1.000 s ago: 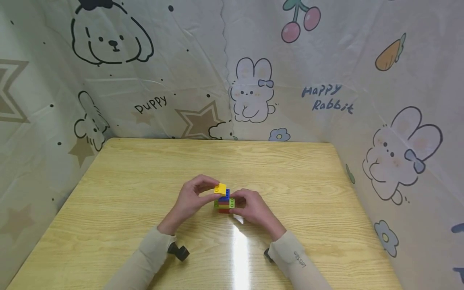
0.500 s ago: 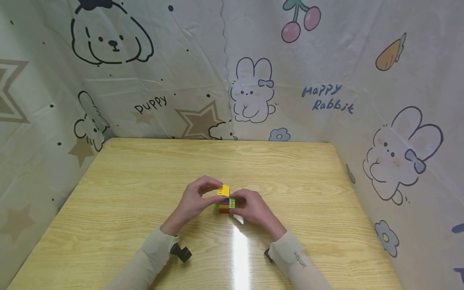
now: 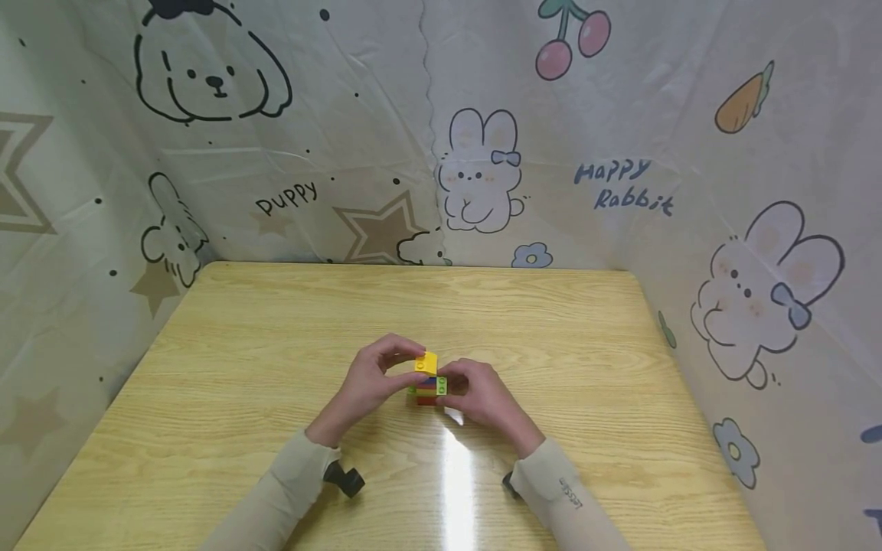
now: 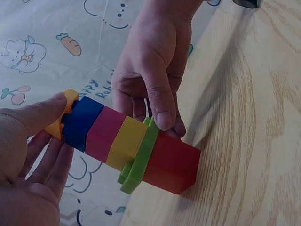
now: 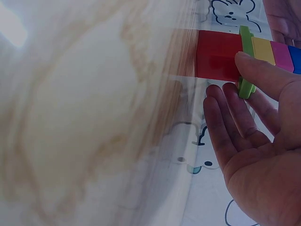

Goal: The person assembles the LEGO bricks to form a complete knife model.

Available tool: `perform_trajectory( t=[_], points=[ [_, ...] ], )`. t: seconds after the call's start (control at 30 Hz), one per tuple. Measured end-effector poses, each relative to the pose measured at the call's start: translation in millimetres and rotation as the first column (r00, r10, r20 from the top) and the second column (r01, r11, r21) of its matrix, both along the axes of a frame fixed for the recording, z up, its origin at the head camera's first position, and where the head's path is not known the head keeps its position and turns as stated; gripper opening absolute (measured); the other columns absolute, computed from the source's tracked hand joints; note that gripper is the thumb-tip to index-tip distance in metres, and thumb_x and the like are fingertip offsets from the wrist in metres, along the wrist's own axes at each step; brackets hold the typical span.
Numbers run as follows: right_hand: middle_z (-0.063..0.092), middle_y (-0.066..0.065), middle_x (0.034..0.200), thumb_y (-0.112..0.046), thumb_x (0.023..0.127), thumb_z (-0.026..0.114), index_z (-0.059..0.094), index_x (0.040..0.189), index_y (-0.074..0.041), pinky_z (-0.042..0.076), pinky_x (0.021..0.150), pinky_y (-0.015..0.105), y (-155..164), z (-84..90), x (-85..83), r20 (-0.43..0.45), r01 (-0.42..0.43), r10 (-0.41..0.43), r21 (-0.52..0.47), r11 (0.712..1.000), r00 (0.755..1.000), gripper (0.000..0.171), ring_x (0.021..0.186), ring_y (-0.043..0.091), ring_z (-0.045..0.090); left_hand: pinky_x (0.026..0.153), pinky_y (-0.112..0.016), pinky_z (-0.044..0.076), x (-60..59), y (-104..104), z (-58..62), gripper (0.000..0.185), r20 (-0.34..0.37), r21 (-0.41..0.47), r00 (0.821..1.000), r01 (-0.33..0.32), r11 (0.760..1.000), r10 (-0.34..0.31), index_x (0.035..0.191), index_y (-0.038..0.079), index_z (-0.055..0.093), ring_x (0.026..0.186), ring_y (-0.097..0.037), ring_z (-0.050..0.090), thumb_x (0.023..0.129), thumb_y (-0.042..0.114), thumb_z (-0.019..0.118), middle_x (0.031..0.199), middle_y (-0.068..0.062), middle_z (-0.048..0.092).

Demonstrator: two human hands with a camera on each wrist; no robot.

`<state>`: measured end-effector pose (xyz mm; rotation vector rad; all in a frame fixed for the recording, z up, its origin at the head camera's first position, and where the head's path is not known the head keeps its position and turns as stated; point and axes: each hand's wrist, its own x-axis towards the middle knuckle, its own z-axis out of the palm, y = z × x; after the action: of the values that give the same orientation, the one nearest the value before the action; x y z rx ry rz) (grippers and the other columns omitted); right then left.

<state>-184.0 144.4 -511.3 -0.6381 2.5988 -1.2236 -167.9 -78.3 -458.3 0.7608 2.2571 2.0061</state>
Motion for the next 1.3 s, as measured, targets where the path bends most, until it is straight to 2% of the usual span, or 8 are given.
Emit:
perform_trajectory(
  t=[0.2,0.3,0.6,0.7,0.83,1.07,1.3],
  points=[
    [0.065,-0.008,0.102,-0.019,0.079,0.08,0.069,0.11,-0.021,0.054,0.084,0.031,0,1.1,0.5,0.0,-0.002,0.002,-0.008,1.0,1.0,0.032,0.093,0.011,0.064,0.1,-0.043,0.047,-0.2,0,-0.5,0.025,-0.004,-0.003,1.0,0.0,1.0,-0.001,0.107,0.002,0.065,0.107,-0.021,0.061,0.083,0.004,0.073,0.112,-0.009,0.063],
    [0.065,-0.007,0.103,-0.019,0.079,0.08,0.068,0.11,-0.021,0.054,0.084,0.03,0,1.7,0.5,0.003,0.001,-0.001,-0.005,1.0,1.0,0.033,0.093,0.011,0.064,0.099,-0.041,0.047,-0.4,1,-0.2,0.024,-0.028,-0.03,1.0,-0.007,1.0,0.006,0.106,0.003,0.065,0.106,-0.019,0.062,0.083,0.004,0.073,0.112,-0.008,0.063],
    [0.065,-0.006,0.104,-0.018,0.08,0.079,0.068,0.111,-0.019,0.054,0.085,0.031,-1,2.3,-0.2,0.008,-0.011,0.011,-0.019,1.0,1.0,0.033,0.093,0.011,0.064,0.096,-0.037,0.049,-0.5,-1,5.5,0.022,-0.173,-0.111,0.985,-0.021,0.994,0.002,0.101,0.002,0.066,0.106,-0.02,0.06,0.081,0.003,0.075,0.111,-0.012,0.064],
    [0.065,-0.006,0.103,-0.018,0.08,0.079,0.068,0.11,-0.018,0.054,0.084,0.03,-1,1.8,-0.5,0.008,-0.014,0.014,-0.017,1.0,1.0,0.032,0.093,0.01,0.064,0.095,-0.038,0.05,-0.5,-1,6.6,0.022,-0.199,-0.133,0.98,-0.023,0.991,-0.004,0.1,0.003,0.066,0.106,-0.02,0.06,0.08,0.004,0.076,0.11,-0.011,0.064],
    [0.065,-0.006,0.103,-0.018,0.08,0.079,0.068,0.11,-0.018,0.054,0.084,0.03,0,1.4,-0.5,0.008,-0.013,0.013,-0.009,1.0,1.0,0.032,0.093,0.01,0.064,0.095,-0.039,0.05,-1.9,-1,3.8,0.023,-0.213,-0.157,0.977,-0.033,0.987,-0.001,0.101,0.004,0.066,0.106,-0.02,0.06,0.08,0.004,0.076,0.11,-0.009,0.064],
    [0.065,-0.005,0.103,-0.019,0.08,0.079,0.068,0.111,-0.018,0.054,0.084,0.03,0,1.9,-0.6,0.011,-0.01,0.01,-0.006,1.0,1.0,0.033,0.093,0.012,0.064,0.094,-0.037,0.05,-15.8,-1,-19.9,0.024,-0.201,-0.188,0.979,-0.055,0.981,0.017,0.1,0.014,0.068,0.106,-0.015,0.06,0.078,0.013,0.079,0.11,0.001,0.065],
    [0.065,-0.007,0.102,-0.019,0.08,0.079,0.068,0.112,-0.02,0.054,0.083,0.028,1,0.2,-0.9,0.007,-0.014,0.014,-0.01,1.0,1.0,0.033,0.092,0.008,0.063,0.095,-0.035,0.05,-17.8,-3,-21.4,0.022,-0.163,-0.18,0.987,-0.029,0.983,-0.001,0.098,0.022,0.068,0.106,-0.009,0.06,0.079,0.022,0.079,0.11,0.01,0.065]
  ],
)
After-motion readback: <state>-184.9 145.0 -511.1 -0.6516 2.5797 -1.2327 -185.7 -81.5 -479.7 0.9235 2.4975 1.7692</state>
